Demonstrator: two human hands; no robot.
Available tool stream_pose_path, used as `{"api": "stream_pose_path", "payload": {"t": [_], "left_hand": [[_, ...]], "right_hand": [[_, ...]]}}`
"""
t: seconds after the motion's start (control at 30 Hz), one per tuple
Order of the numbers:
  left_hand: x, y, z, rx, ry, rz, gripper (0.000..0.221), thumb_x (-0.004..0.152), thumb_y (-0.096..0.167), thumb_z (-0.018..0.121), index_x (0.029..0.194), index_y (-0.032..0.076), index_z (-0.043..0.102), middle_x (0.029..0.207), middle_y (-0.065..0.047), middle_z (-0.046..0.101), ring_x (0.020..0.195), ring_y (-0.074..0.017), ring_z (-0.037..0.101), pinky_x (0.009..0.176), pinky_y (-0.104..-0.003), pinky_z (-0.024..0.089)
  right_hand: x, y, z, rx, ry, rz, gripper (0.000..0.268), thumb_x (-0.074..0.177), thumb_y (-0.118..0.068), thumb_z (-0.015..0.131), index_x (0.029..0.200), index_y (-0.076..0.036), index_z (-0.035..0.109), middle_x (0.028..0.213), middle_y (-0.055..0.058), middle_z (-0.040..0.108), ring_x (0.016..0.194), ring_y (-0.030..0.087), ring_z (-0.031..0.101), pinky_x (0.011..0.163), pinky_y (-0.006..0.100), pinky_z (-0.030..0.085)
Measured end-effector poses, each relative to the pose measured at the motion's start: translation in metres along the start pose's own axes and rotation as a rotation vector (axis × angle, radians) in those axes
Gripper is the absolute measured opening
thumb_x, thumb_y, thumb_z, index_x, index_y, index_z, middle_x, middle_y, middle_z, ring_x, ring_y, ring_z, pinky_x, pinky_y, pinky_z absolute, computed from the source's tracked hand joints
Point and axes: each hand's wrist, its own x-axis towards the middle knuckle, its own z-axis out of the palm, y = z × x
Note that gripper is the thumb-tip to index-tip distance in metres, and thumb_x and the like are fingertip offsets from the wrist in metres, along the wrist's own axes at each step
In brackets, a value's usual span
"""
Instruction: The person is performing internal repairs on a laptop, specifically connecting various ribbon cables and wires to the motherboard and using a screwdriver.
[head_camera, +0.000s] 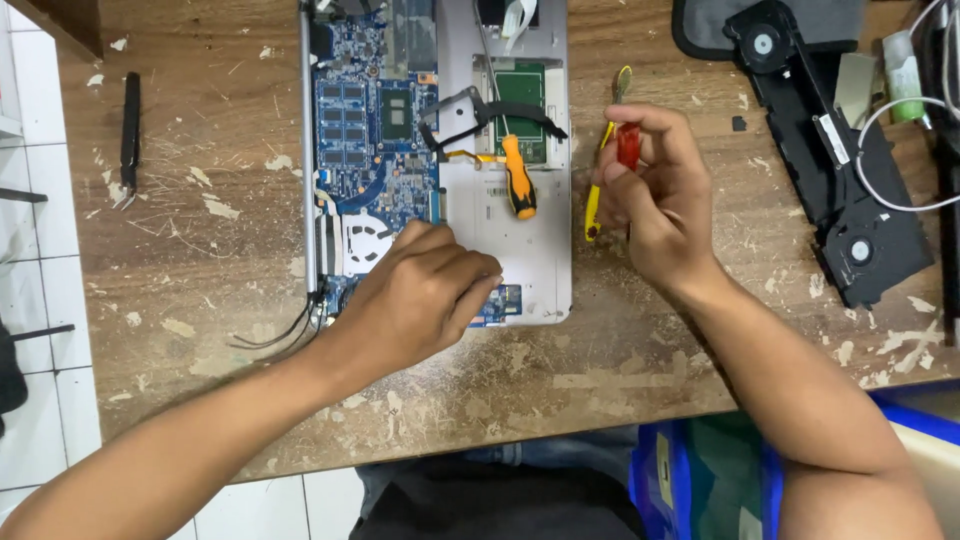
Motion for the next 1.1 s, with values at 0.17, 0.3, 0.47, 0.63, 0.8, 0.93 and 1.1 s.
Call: {"api": "stream_pose_path", "payload": {"t": [0.17,0.3,0.47,0.63,0.8,0.93,1.1], "left_hand": [[0.002,0.009,-0.004,-0.021,-0.070,-0.019,0.012,0.095,0.008,0.067,0.093,0.001,0.077,0.064,-0.014,0.072,0.068,-0.0258,0.069,0.076,-0.035,0.048],[0.004,0.007,0.001,0.004,-0.009,0.011,0.011,0.096,0.010,0.067,0.095,0.004,0.076,0.063,-0.013,0.071,0.067,-0.0265,0.068,0.072,-0.036,0.048],[0.018,0.004,0.007,0.138,0.149,0.030,0.009,0.097,0.013,0.070,0.094,0.008,0.077,0.064,-0.008,0.072,0.065,-0.0214,0.065,0.071,-0.033,0.045],[0.036,-0.012,0.016,0.241,0.312,0.019,0.004,0.090,0.012,0.080,0.093,0.011,0.078,0.063,0.000,0.061,0.064,-0.0198,0.057,0.070,-0.033,0.041],[0.062,-0.003,0.018,0.294,0.293,-0.029,0.003,0.088,0.009,0.081,0.091,0.009,0.080,0.061,-0.001,0.053,0.061,-0.0182,0.053,0.067,-0.032,0.037],[0.075,-0.002,0.023,0.285,0.248,-0.123,0.002,0.087,0.007,0.080,0.087,0.009,0.081,0.056,-0.001,0.051,0.057,-0.0181,0.053,0.064,-0.033,0.036],[0.080,-0.010,0.031,0.321,0.222,-0.197,0.004,0.085,0.010,0.080,0.088,0.008,0.081,0.057,-0.004,0.055,0.058,-0.0230,0.057,0.064,-0.035,0.037]], "right_hand": [[0.003,0.009,-0.006,-0.403,-0.003,-0.005,0.039,0.099,0.014,0.059,0.137,0.007,0.051,0.083,0.017,0.057,0.049,0.022,0.056,0.045,0.033,0.043],[0.006,-0.001,0.001,-0.715,-0.017,-0.067,0.038,0.086,-0.003,0.087,0.119,-0.002,0.068,0.081,0.010,0.063,0.072,0.031,0.065,0.062,0.038,0.051],[0.009,0.009,0.001,-0.847,-0.034,-0.114,0.027,0.086,-0.011,0.088,0.106,-0.005,0.071,0.080,0.007,0.061,0.073,0.031,0.067,0.064,0.041,0.054],[0.011,0.005,0.003,-0.887,-0.037,-0.045,0.015,0.088,-0.014,0.083,0.096,-0.006,0.073,0.078,0.010,0.066,0.073,0.035,0.070,0.062,0.042,0.055],[0.012,0.008,0.001,-0.910,-0.004,-0.080,0.009,0.094,-0.015,0.079,0.096,-0.010,0.072,0.079,0.006,0.066,0.074,0.032,0.072,0.062,0.040,0.056],[0.015,0.002,-0.006,-0.748,0.012,-0.163,0.009,0.095,-0.006,0.077,0.101,-0.009,0.072,0.084,0.007,0.065,0.076,0.033,0.070,0.064,0.039,0.056],[0.018,0.000,-0.010,-0.676,0.053,-0.202,0.010,0.095,0.000,0.077,0.100,-0.007,0.073,0.083,0.006,0.065,0.069,0.029,0.068,0.062,0.035,0.055]]}}
